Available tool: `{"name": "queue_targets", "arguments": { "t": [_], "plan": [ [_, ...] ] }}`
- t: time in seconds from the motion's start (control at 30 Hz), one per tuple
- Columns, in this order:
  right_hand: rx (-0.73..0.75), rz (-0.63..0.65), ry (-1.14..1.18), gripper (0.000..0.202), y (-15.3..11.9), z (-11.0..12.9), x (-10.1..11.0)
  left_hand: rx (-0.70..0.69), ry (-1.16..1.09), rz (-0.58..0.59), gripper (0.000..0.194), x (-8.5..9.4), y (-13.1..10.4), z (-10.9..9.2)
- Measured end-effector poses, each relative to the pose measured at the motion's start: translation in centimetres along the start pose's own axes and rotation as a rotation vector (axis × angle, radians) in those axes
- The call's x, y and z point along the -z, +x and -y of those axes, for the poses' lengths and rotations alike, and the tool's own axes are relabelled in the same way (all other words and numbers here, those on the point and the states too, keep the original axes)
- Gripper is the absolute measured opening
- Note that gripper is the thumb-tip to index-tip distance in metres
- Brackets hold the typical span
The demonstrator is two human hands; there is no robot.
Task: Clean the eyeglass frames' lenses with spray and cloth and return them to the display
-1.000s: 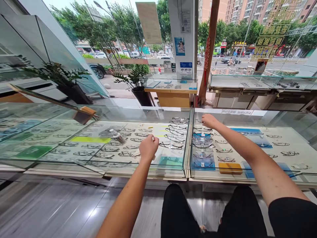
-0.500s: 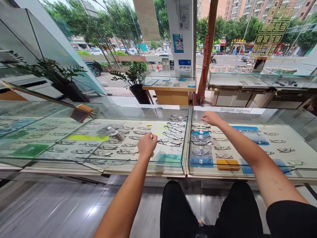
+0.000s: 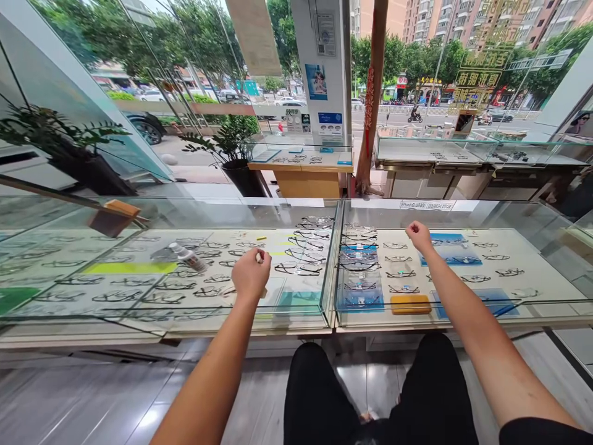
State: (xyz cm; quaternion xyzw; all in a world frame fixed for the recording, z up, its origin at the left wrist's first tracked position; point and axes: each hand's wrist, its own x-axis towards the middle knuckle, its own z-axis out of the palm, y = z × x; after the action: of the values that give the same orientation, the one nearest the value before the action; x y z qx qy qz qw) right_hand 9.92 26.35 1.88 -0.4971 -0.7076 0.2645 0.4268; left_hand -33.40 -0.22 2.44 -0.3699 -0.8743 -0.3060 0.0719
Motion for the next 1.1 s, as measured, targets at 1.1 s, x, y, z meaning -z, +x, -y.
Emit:
{"name": "queue_targets", "arguments": {
  "t": [1.1],
  "plan": [
    [-0.141,0.015,0.249,0.016,0.6,-0.8,-0.2,-0.742,-0.242,0.931,0.028,11.7,4.6,-14.4]
  ]
}}
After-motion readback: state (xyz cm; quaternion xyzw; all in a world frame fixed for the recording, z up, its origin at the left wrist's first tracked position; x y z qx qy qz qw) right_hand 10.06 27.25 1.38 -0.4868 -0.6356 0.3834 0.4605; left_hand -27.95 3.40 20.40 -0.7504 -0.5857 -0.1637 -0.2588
